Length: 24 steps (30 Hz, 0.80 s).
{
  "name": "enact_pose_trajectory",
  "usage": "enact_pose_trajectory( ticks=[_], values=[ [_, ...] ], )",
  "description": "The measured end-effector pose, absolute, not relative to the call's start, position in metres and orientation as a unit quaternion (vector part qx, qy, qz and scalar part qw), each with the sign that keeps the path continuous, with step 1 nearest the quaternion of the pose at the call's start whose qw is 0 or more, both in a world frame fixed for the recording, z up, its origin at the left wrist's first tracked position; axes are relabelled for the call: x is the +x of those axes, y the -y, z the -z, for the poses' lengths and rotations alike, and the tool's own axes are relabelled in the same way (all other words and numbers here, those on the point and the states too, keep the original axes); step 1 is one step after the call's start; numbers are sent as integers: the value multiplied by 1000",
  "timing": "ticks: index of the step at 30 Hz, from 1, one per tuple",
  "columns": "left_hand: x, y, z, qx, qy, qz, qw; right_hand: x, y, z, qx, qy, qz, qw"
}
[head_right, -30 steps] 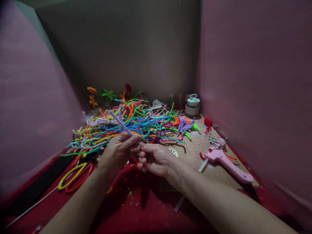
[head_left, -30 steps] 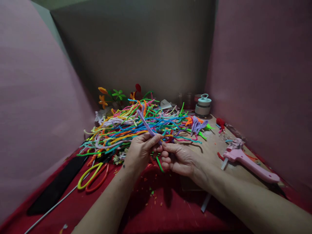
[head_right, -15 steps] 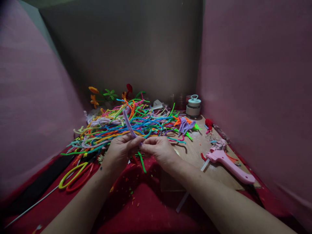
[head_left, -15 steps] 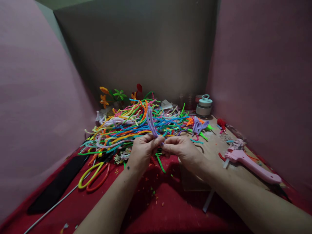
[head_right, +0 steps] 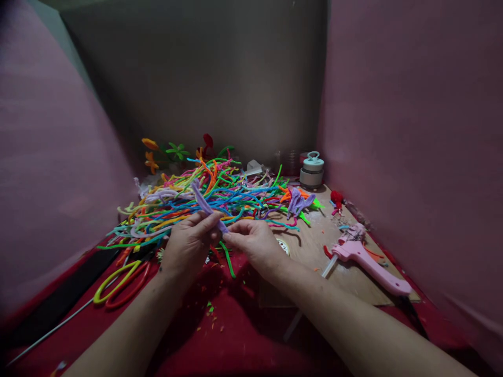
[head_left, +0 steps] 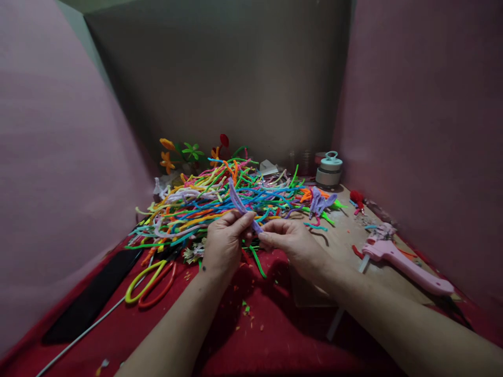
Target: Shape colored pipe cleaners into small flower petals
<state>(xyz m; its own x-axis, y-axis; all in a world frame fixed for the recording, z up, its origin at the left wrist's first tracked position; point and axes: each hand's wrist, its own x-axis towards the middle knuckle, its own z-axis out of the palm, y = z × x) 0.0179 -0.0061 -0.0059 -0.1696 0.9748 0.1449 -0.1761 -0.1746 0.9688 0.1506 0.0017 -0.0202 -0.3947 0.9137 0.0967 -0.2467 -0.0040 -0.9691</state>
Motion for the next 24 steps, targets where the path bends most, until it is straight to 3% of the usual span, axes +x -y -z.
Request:
enact_pose_trajectory(
  ticks=[13,24],
  values=[
    [20,4,6,382,-430,-604,552,150,-9,29,-306,491,-679,451],
    [20,4,11,401,-433,-590,552,150,-10,28,-339,511,-671,416]
  ],
)
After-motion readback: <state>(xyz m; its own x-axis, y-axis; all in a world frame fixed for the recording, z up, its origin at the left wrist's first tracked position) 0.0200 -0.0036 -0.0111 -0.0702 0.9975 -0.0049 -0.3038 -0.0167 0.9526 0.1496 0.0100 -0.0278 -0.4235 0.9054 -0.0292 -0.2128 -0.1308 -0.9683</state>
